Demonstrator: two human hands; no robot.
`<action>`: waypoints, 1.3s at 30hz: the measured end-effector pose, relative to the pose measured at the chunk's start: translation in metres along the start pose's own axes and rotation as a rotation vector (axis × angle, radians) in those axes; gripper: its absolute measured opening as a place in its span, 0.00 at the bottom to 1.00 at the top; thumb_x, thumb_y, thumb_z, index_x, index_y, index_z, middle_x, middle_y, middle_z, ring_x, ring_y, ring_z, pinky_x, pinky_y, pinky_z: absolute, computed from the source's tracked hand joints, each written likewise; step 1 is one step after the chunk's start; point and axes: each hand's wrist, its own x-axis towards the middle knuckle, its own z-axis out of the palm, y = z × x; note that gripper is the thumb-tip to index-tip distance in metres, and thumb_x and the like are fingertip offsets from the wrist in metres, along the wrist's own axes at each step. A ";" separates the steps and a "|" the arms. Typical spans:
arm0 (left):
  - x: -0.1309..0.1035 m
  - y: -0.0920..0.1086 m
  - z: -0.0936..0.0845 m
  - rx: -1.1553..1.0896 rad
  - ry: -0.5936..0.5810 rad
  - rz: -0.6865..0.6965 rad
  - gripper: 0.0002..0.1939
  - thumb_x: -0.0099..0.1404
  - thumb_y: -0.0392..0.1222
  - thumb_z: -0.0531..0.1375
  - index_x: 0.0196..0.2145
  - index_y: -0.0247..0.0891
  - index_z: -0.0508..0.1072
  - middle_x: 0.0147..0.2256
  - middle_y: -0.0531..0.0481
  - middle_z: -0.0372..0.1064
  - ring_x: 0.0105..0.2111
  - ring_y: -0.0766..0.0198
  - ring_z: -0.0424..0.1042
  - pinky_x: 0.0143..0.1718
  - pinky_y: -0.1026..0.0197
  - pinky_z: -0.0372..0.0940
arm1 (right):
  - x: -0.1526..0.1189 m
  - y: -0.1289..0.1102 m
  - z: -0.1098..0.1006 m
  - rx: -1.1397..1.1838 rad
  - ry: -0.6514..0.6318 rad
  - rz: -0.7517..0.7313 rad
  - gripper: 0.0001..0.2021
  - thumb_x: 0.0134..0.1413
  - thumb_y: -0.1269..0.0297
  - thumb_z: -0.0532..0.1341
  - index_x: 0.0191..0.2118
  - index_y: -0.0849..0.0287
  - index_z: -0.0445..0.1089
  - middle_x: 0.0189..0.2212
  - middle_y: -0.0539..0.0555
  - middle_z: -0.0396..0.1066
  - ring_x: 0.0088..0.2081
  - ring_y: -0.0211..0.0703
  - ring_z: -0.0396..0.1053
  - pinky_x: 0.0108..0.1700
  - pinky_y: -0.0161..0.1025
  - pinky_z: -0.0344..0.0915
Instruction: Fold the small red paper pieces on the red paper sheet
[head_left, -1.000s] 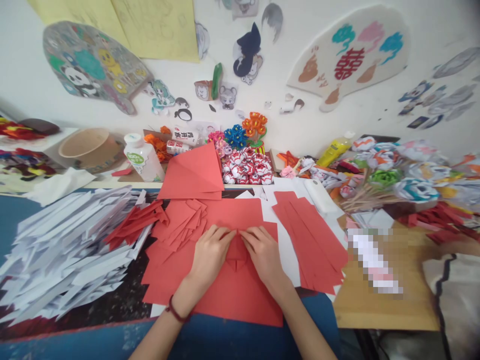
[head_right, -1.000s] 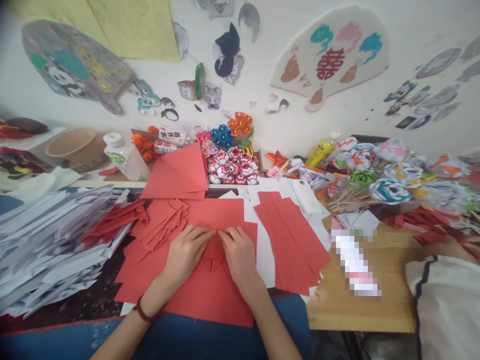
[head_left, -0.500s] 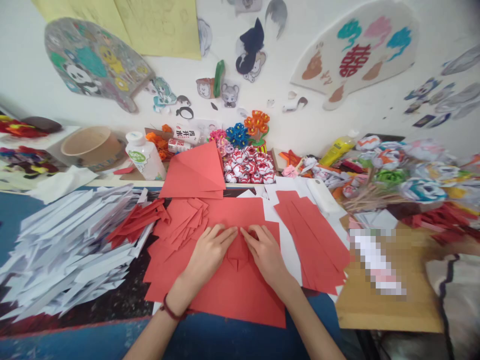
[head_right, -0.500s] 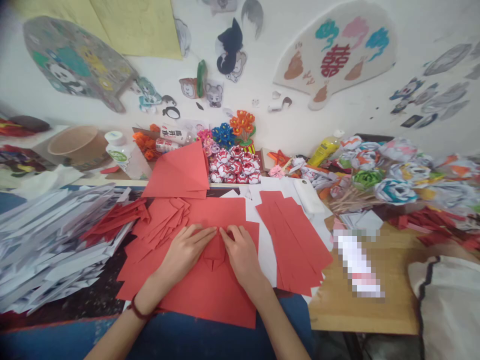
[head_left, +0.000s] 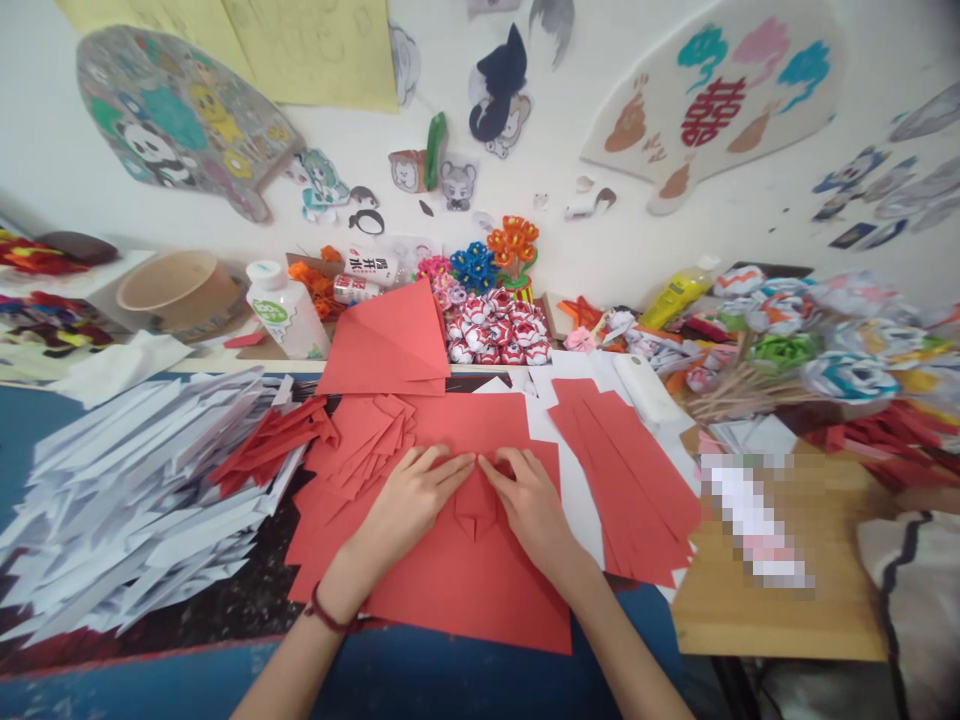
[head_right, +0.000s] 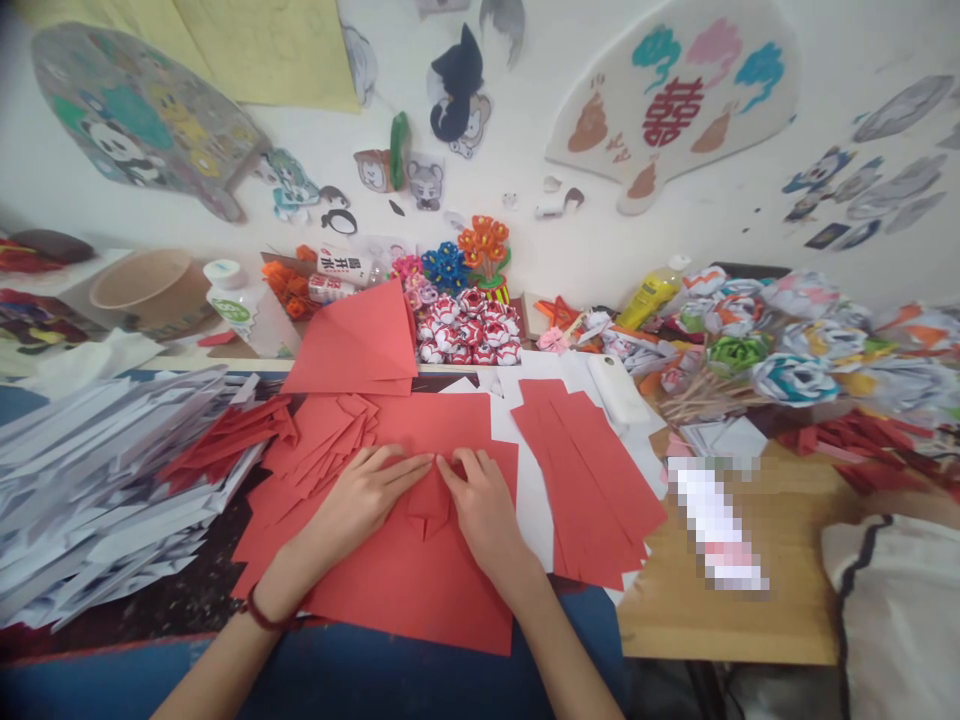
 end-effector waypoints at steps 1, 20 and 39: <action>0.000 0.000 0.000 0.001 -0.004 0.002 0.23 0.70 0.32 0.52 0.61 0.40 0.64 0.58 0.46 0.66 0.51 0.55 0.62 0.50 0.53 0.58 | 0.000 0.000 0.000 0.002 0.003 -0.001 0.21 0.64 0.78 0.48 0.57 0.58 0.68 0.46 0.60 0.67 0.45 0.48 0.62 0.46 0.45 0.66; 0.000 -0.002 0.001 -0.007 0.027 0.012 0.21 0.71 0.36 0.52 0.60 0.41 0.64 0.56 0.46 0.68 0.52 0.56 0.63 0.51 0.53 0.57 | -0.005 0.000 0.008 -0.214 0.039 -0.048 0.24 0.58 0.82 0.50 0.58 0.62 0.67 0.48 0.62 0.67 0.44 0.51 0.61 0.45 0.46 0.63; 0.004 -0.005 -0.011 0.078 -0.067 0.098 0.24 0.68 0.28 0.51 0.60 0.39 0.64 0.59 0.47 0.65 0.57 0.55 0.59 0.55 0.52 0.53 | -0.002 -0.009 0.006 -0.334 0.020 -0.073 0.21 0.60 0.78 0.51 0.56 0.62 0.68 0.48 0.62 0.69 0.44 0.52 0.63 0.47 0.49 0.60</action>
